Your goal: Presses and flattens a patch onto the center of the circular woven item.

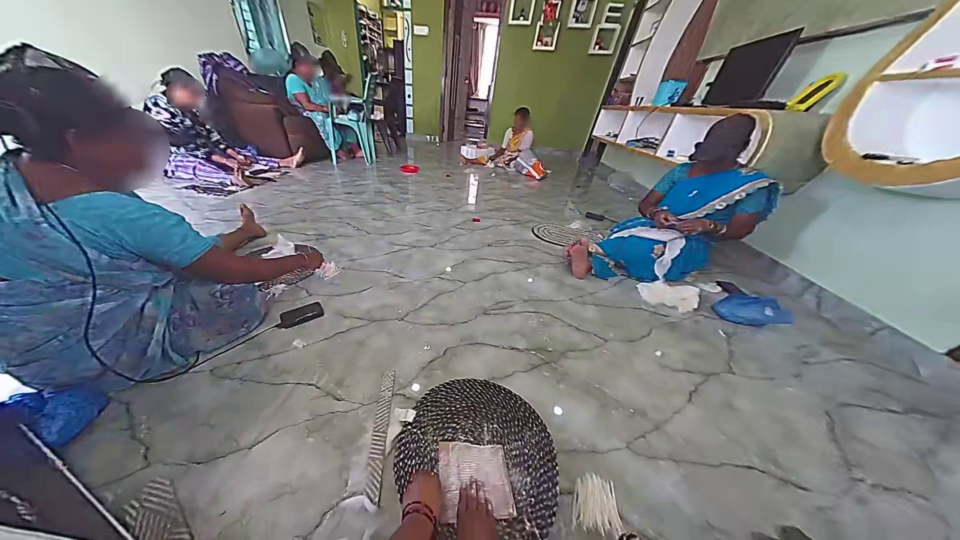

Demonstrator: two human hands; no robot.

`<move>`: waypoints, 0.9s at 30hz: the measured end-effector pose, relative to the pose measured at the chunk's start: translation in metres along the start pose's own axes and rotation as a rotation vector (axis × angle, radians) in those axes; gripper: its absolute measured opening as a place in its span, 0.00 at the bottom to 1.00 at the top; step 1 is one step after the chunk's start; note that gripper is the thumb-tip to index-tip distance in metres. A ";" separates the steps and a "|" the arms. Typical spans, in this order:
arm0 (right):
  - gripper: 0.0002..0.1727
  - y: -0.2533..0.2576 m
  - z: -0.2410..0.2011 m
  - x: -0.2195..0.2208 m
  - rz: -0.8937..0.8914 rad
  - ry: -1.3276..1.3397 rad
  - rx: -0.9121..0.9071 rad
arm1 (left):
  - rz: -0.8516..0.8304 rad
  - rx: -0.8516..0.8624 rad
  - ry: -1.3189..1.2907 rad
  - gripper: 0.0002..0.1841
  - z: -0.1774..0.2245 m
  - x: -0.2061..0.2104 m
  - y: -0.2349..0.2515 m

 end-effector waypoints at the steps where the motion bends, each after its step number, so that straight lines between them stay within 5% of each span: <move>1: 0.41 0.001 -0.003 0.003 -0.005 0.015 0.023 | -0.009 -0.001 0.026 0.22 0.000 0.002 -0.003; 13: 0.41 0.009 0.006 -0.034 -0.093 -0.107 -0.104 | 0.059 -0.010 0.036 0.19 -0.003 -0.007 0.008; 20: 0.31 -0.030 0.003 -0.027 -0.082 0.094 0.021 | -0.015 0.022 0.078 0.20 0.003 0.002 0.000; 27: 0.45 0.004 0.014 -0.028 -0.122 -0.052 -0.055 | -0.010 -0.002 0.059 0.19 0.005 -0.004 -0.004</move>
Point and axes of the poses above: each hand's wrist, its own y-axis towards the middle knuckle, its own x-axis out of the palm, z = x × y, the point moved 8 cm from there along y, towards the middle knuckle, and after that the axes turned 15 degrees about -z, right-handed, at the moved point
